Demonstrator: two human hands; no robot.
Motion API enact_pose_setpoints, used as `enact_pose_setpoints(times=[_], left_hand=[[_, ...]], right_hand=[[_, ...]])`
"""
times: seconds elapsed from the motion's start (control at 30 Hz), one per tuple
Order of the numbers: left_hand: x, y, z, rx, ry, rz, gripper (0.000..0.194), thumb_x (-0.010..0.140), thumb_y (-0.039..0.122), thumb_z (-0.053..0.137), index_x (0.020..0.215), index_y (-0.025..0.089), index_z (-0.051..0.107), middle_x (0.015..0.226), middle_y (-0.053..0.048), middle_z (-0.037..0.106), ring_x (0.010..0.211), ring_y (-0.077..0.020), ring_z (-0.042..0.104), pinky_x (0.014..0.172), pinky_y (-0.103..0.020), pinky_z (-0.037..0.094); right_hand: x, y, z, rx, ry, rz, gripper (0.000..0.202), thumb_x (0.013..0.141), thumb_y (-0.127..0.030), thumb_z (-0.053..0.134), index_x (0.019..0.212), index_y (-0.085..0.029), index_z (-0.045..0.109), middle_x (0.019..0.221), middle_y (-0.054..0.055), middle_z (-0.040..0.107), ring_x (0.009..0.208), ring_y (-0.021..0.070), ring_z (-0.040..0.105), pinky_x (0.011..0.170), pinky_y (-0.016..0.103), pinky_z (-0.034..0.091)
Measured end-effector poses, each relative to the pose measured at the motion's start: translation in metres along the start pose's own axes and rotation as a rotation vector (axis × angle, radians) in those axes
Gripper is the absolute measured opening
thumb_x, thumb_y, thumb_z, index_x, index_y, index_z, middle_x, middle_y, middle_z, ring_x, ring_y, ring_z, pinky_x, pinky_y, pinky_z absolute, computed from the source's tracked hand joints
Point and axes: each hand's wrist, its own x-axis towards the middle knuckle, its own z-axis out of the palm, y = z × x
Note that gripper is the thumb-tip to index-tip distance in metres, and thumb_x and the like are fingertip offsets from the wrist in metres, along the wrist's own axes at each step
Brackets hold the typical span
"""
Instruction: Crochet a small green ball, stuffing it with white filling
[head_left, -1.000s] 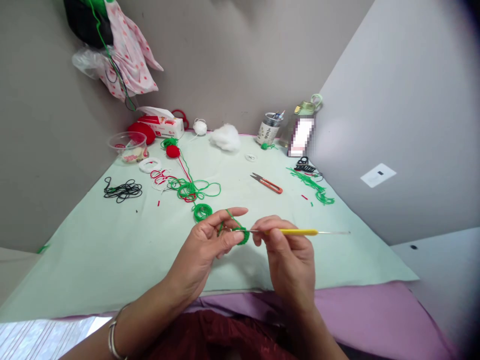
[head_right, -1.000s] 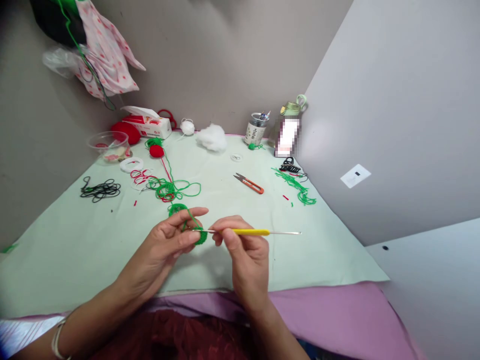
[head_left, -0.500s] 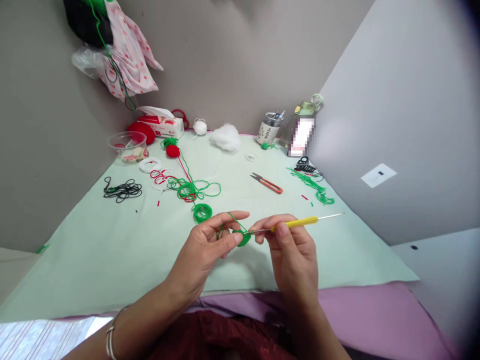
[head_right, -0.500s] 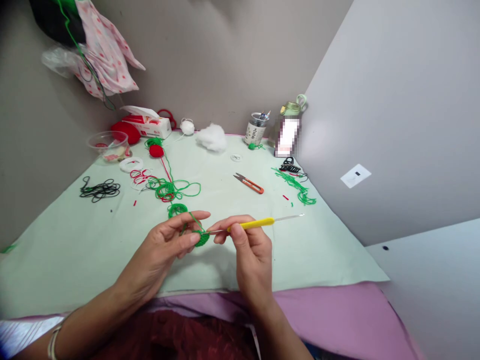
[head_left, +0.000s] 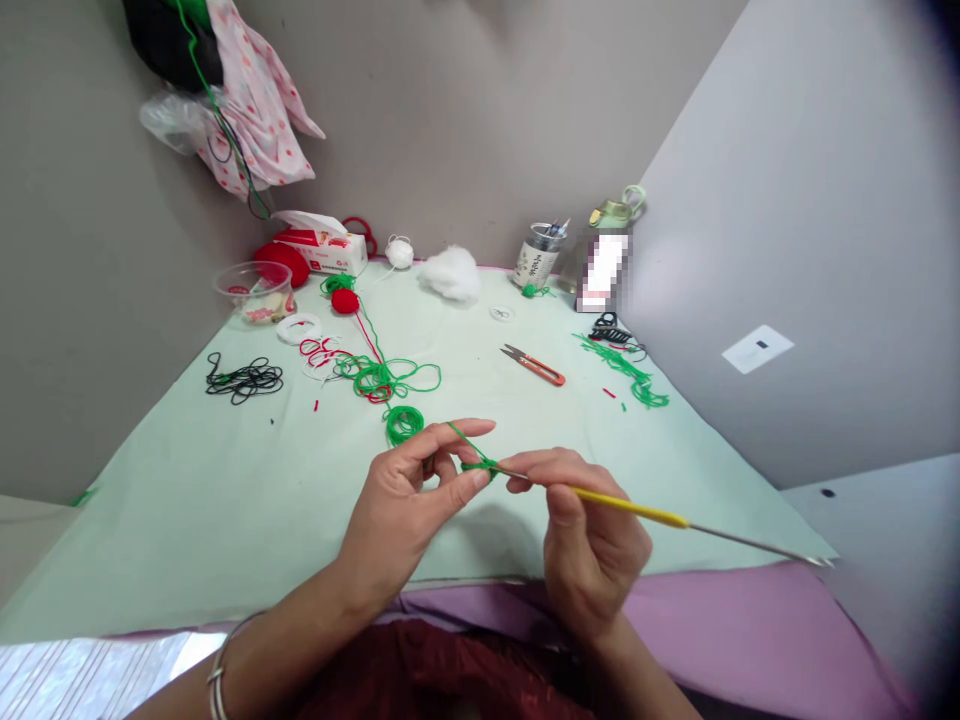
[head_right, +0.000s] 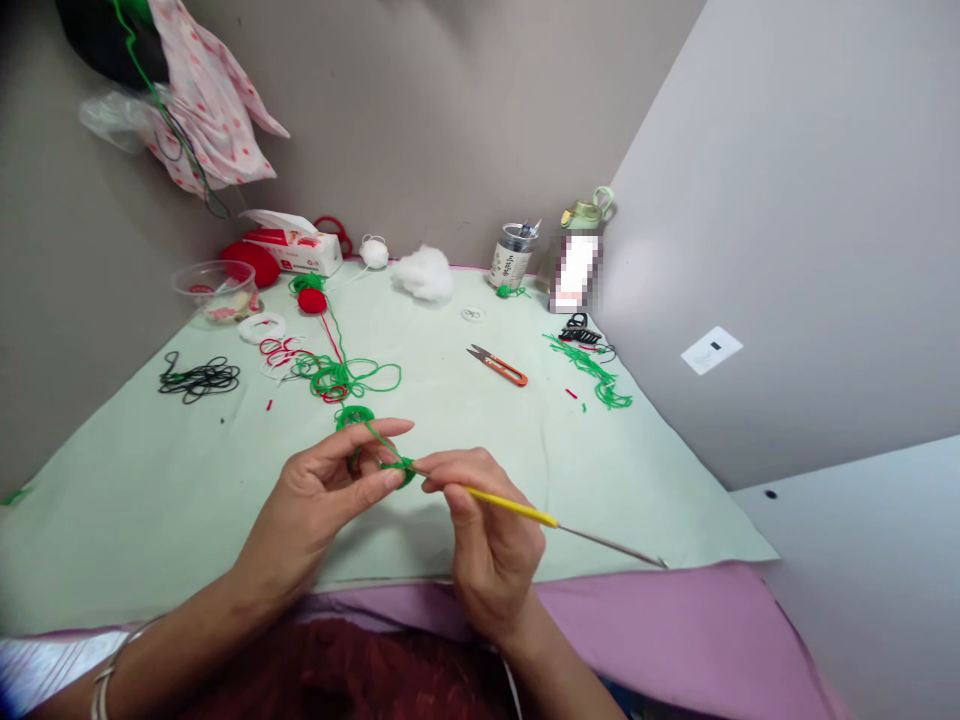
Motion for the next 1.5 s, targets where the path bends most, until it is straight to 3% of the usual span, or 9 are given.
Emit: enact_pose_setpoints(times=[0.27, 0.5, 0.63, 0.77, 0.9, 1.07, 1.3, 1.4, 1.5], left_hand=[[0.003, -0.005, 0.003, -0.037, 0.037, -0.027, 0.033, 0.083, 0.028, 0.084, 0.116, 0.031, 0.080, 0.083, 0.004, 0.062, 0.066, -0.0078, 0.044, 0.065, -0.021, 0.040], [0.002, -0.004, -0.002, 0.003, 0.026, -0.019, 0.031, 0.083, 0.029, 0.085, 0.114, 0.030, 0.081, 0.087, 0.003, 0.063, 0.066, -0.0070, 0.044, 0.066, -0.021, 0.040], [0.002, -0.006, 0.007, -0.122, 0.030, -0.072, 0.042, 0.080, 0.030, 0.088, 0.121, 0.028, 0.078, 0.081, 0.004, 0.061, 0.065, -0.0063, 0.044, 0.064, -0.019, 0.038], [0.003, -0.002, 0.010, -0.392, -0.065, -0.243, 0.052, 0.079, 0.032, 0.089, 0.127, 0.022, 0.075, 0.074, 0.005, 0.057, 0.055, -0.0027, 0.036, 0.053, -0.018, 0.028], [0.007, 0.006, 0.001, -0.474, -0.116, -0.299, 0.043, 0.079, 0.027, 0.088, 0.120, 0.021, 0.079, 0.073, 0.006, 0.053, 0.049, 0.0011, 0.020, 0.048, -0.019, 0.018], [0.008, 0.010, -0.004, -0.359, -0.099, -0.185, 0.038, 0.079, 0.030, 0.089, 0.116, 0.028, 0.082, 0.087, 0.001, 0.056, 0.061, -0.0040, 0.035, 0.052, -0.020, 0.024], [0.002, 0.003, 0.008, -0.280, -0.068, -0.117, 0.040, 0.080, 0.033, 0.088, 0.119, 0.032, 0.080, 0.089, 0.001, 0.061, 0.068, -0.0065, 0.042, 0.062, -0.019, 0.035], [0.005, 0.003, 0.009, -0.405, -0.100, -0.220, 0.045, 0.079, 0.030, 0.089, 0.123, 0.028, 0.079, 0.081, 0.002, 0.059, 0.060, -0.0041, 0.034, 0.055, -0.018, 0.029], [0.010, 0.005, 0.006, -0.517, -0.164, -0.326, 0.036, 0.080, 0.026, 0.087, 0.116, 0.021, 0.082, 0.077, 0.004, 0.053, 0.053, -0.0012, 0.021, 0.050, -0.017, 0.023]], right_hand=[[0.001, 0.008, 0.001, -0.079, -0.050, -0.155, 0.029, 0.099, -0.005, 0.053, 0.112, -0.022, 0.071, 0.097, 0.006, 0.077, 0.093, 0.0215, 0.073, 0.079, 0.037, 0.058], [0.010, 0.004, 0.002, 0.078, -0.038, 0.046, 0.025, 0.103, -0.011, 0.051, 0.105, -0.024, 0.072, 0.093, 0.003, 0.076, 0.076, 0.0157, 0.069, 0.069, 0.032, 0.057], [0.000, 0.013, 0.007, -0.172, -0.042, -0.154, 0.027, 0.101, -0.007, 0.054, 0.112, -0.024, 0.072, 0.097, 0.005, 0.075, 0.087, 0.0177, 0.071, 0.074, 0.033, 0.059], [-0.010, 0.019, 0.010, -0.493, 0.012, -0.368, 0.034, 0.097, -0.008, 0.063, 0.120, -0.030, 0.074, 0.108, 0.008, 0.073, 0.096, 0.0215, 0.071, 0.073, 0.035, 0.061], [-0.001, 0.007, 0.007, -0.228, 0.069, -0.138, 0.029, 0.101, -0.010, 0.055, 0.114, -0.027, 0.074, 0.095, 0.006, 0.073, 0.085, 0.0197, 0.069, 0.070, 0.035, 0.058], [0.014, -0.005, 0.003, 0.186, 0.061, 0.175, 0.021, 0.104, -0.018, 0.056, 0.098, -0.024, 0.076, 0.085, 0.003, 0.070, 0.073, 0.0152, 0.063, 0.066, 0.031, 0.053], [0.008, -0.002, 0.011, -0.100, -0.004, 0.005, 0.026, 0.099, -0.009, 0.061, 0.109, -0.027, 0.077, 0.093, 0.003, 0.075, 0.084, 0.0170, 0.070, 0.071, 0.031, 0.059], [0.003, 0.002, 0.009, -0.316, -0.006, -0.200, 0.037, 0.095, -0.006, 0.065, 0.121, -0.030, 0.076, 0.104, 0.007, 0.075, 0.091, 0.0201, 0.072, 0.073, 0.034, 0.060], [0.004, 0.003, 0.004, -0.238, 0.021, -0.148, 0.035, 0.096, -0.005, 0.063, 0.119, -0.029, 0.077, 0.100, 0.006, 0.075, 0.088, 0.0197, 0.070, 0.072, 0.034, 0.059]])
